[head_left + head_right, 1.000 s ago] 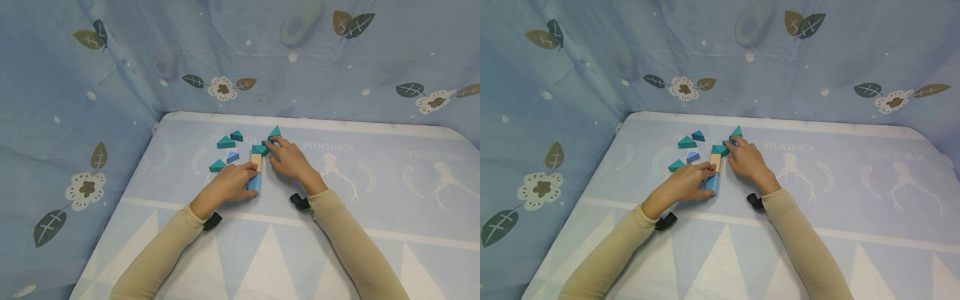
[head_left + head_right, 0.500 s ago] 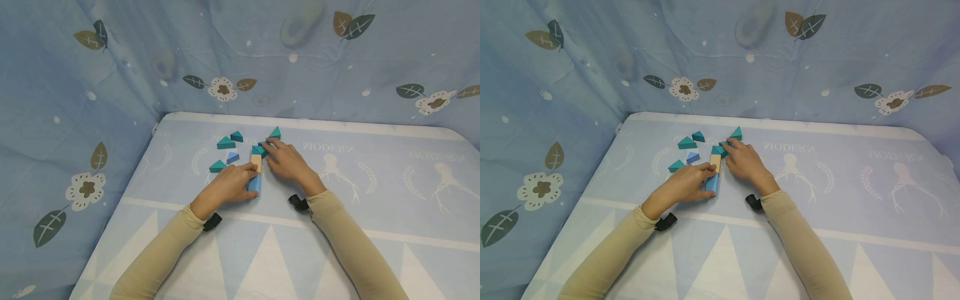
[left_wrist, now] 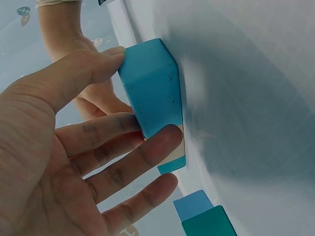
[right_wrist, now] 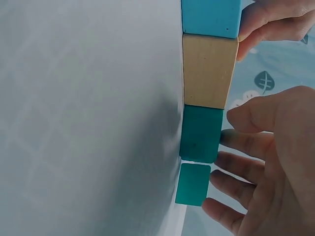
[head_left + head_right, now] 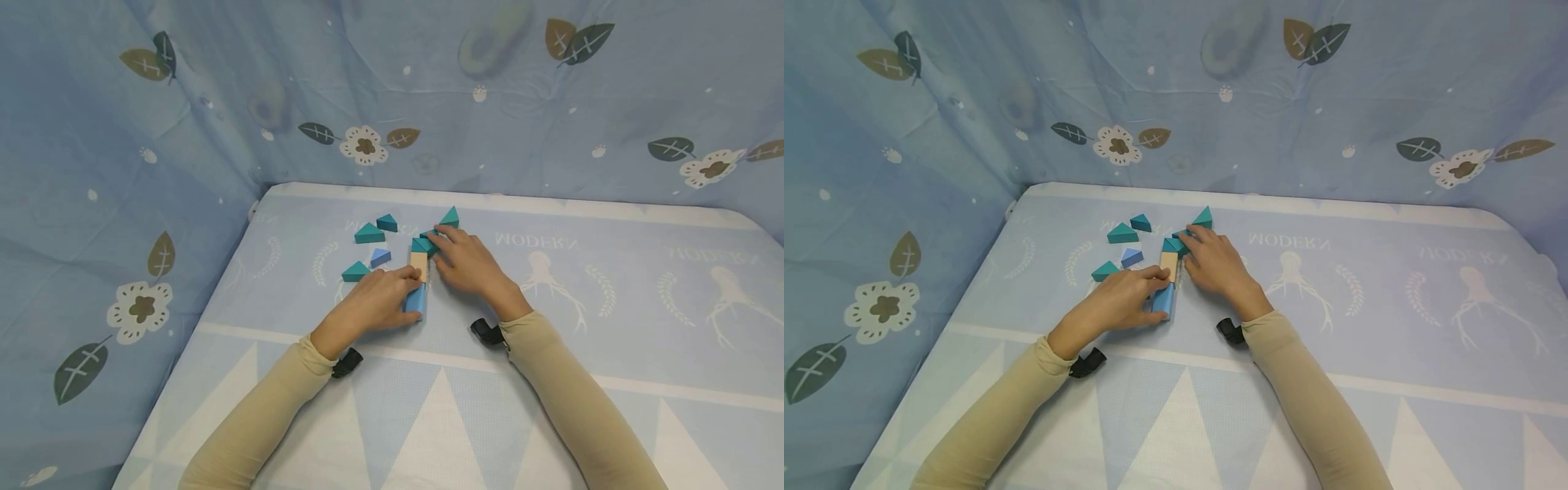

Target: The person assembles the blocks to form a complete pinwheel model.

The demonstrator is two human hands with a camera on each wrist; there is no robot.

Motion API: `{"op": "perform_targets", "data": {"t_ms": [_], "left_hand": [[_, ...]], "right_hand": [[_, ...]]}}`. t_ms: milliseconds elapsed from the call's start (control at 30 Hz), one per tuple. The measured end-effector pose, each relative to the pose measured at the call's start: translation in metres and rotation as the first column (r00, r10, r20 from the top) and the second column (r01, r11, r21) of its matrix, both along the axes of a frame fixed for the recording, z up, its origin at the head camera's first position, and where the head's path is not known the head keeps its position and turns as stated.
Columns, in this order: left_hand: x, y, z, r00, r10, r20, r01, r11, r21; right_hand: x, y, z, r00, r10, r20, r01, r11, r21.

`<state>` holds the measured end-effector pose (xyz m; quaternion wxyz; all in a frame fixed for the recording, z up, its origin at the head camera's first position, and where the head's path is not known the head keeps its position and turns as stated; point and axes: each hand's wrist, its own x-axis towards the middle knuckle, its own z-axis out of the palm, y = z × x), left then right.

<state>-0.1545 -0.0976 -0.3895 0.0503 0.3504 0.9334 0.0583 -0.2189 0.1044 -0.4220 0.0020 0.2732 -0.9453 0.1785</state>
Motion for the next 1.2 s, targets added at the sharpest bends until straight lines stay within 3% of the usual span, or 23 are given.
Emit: {"op": "perform_targets", "data": {"t_ms": [300, 1200], "left_hand": [[0.0006, -0.0009, -0.0008, 1.000, 0.013, 0.008, -0.013, 1.000, 0.002], [-0.0013, -0.0006, -0.0025, 1.000, 0.000, -0.007, 0.000, 1.000, 0.008]], "right_hand": [[0.0003, -0.0037, -0.0006, 0.999, 0.046, 0.001, -0.046, 0.999, -0.006], [-0.0002, -0.0061, -0.0007, 0.998, 0.052, 0.025, -0.053, 0.999, 0.009]]}}
